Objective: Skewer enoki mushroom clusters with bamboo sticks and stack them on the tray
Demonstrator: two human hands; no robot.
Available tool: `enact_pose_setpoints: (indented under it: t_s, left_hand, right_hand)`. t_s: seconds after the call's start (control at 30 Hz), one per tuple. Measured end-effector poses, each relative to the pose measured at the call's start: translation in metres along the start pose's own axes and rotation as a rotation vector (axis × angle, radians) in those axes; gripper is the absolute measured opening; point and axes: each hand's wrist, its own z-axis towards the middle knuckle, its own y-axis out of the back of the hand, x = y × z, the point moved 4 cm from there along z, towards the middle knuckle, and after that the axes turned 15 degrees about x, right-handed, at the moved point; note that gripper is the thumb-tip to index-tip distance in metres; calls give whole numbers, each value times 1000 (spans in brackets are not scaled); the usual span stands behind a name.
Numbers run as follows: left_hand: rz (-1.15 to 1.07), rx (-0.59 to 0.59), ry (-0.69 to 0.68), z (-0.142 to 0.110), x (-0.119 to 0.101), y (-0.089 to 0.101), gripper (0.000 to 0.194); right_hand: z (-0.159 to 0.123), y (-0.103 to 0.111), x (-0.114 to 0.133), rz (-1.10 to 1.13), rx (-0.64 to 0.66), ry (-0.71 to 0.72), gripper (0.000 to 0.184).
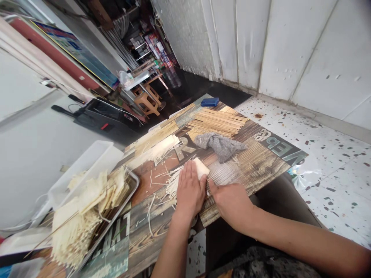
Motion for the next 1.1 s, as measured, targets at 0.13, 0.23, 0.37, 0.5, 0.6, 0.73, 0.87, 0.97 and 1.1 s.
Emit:
enact_pose_setpoints:
  t_s: [0.13, 0.23, 0.37, 0.5, 0.6, 0.73, 0.87, 0.97, 1.1]
  left_hand:
    - [-4, -3, -12, 0, 0, 1, 64]
    - [-16, 36, -4, 0, 0, 4, 66]
    - [-43, 65, -36, 1, 1, 7, 67]
    - [-62, 26, -50, 3, 3, 9, 64]
    - [-100, 74, -34, 3, 5, 13, 62]
    - [-139, -57, -35, -11, 6, 43, 63]
    - [-245, -332, 50, -41, 13, 74, 65]
    - [-327, -360, 133, -61, 17, 67, 65]
    - [-287, -225, 146, -78, 15, 29, 62]
  right_hand:
    - [-1, -3, 0, 13, 5, 26, 45]
    - [-1, -4, 0, 16, 6, 25, 46]
    - [6, -3, 2, 45, -7, 12, 43]
    - [14, 0, 5, 78, -46, -8, 37]
    - [15, 5, 4, 103, -80, -19, 32]
    - [2, 31, -1, 123, -160, -20, 31]
    - [-13, 67, -9, 75, -330, -1, 34]
    - [-14, 70, -9, -94, -383, 95, 40]
    - [-3, 28, -10, -272, -232, 167, 49]
